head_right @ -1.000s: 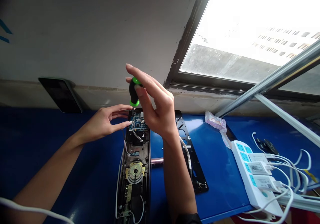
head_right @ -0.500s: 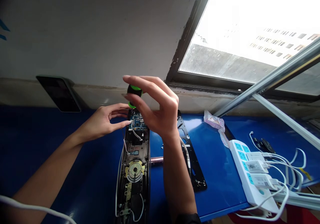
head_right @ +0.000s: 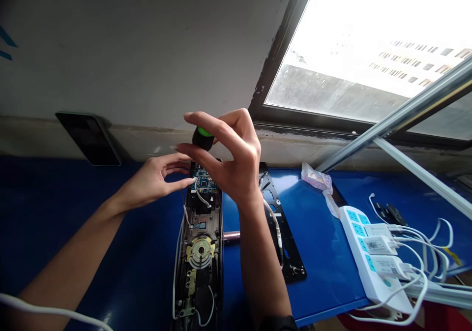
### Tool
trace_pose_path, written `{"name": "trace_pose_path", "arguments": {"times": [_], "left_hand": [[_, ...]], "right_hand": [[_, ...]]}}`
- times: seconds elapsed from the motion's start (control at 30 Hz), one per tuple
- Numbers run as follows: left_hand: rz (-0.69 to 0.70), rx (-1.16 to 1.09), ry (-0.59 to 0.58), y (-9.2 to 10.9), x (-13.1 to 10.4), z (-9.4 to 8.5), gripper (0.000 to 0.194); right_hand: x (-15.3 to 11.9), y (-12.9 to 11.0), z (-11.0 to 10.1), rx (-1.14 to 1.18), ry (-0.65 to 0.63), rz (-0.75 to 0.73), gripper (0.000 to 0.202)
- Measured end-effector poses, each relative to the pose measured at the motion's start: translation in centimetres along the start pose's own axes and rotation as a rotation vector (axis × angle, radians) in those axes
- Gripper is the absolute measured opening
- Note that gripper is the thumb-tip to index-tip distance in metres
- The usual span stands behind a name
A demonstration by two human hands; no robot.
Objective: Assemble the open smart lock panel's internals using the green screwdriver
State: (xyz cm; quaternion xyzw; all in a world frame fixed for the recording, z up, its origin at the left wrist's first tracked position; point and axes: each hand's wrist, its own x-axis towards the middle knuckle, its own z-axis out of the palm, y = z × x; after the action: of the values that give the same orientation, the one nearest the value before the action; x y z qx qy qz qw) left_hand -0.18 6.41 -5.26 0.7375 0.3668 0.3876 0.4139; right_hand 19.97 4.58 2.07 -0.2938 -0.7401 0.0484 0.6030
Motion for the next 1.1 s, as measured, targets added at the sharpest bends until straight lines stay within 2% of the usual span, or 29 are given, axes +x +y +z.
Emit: {"name": "trace_pose_path", "arguments": {"times": [0.17,0.23,0.37,0.43,0.6,0.67,0.77,0.83,0.9,1.03,1.1], "left_hand": [[-0.001,-0.028,-0.009,0.2,0.0,0.1,0.045],[0.000,-0.030,-0.007,0.1,0.0,0.1,0.044],[0.006,-0.031,-0.009,-0.1,0.0,0.1,0.044],[0.004,-0.032,-0.006,-0.2,0.0,0.1,0.045],[-0.002,-0.020,-0.008,-0.1,0.0,0.1,0.046],[0.002,-0.006,-0.019,0.0,0.0,0.0,0.046],[0.019,0.045,-0.029,0.4,0.0,0.0,0.046],[0.047,0.134,-0.016,0.9,-0.1,0.1,0.044],[0.085,0.277,0.054,1.7,-0.1,0.3,0.039],[0.217,0.502,0.244,3.5,-0.3,1.8,0.025],[0.313,0.532,0.231,4.2,-0.4,3.1,0.023]], "right_hand": [[0.1,-0.3,-0.4,0.026,-0.170,0.012,0.042],[0.0,-0.4,-0.4,-0.008,-0.147,0.020,0.038],[0.0,-0.5,-0.2,-0.095,-0.014,-0.011,0.026],[0.0,-0.6,-0.1,-0.075,-0.043,-0.014,0.028],[-0.2,-1.1,0.1,0.043,-0.233,0.068,0.048],[-0.3,-1.2,0.0,0.073,-0.236,0.058,0.050],[-0.3,-1.4,-0.4,0.101,-0.165,0.046,0.048],[-0.1,-1.7,-1.1,0.085,-0.098,0.027,0.049],[0.1,-2.1,-2.3,0.049,-0.056,0.026,0.050],[0.0,-3.1,-5.7,-0.019,-0.109,0.119,0.045],[-0.3,-3.1,-7.5,-0.010,-0.166,0.118,0.043]]}}
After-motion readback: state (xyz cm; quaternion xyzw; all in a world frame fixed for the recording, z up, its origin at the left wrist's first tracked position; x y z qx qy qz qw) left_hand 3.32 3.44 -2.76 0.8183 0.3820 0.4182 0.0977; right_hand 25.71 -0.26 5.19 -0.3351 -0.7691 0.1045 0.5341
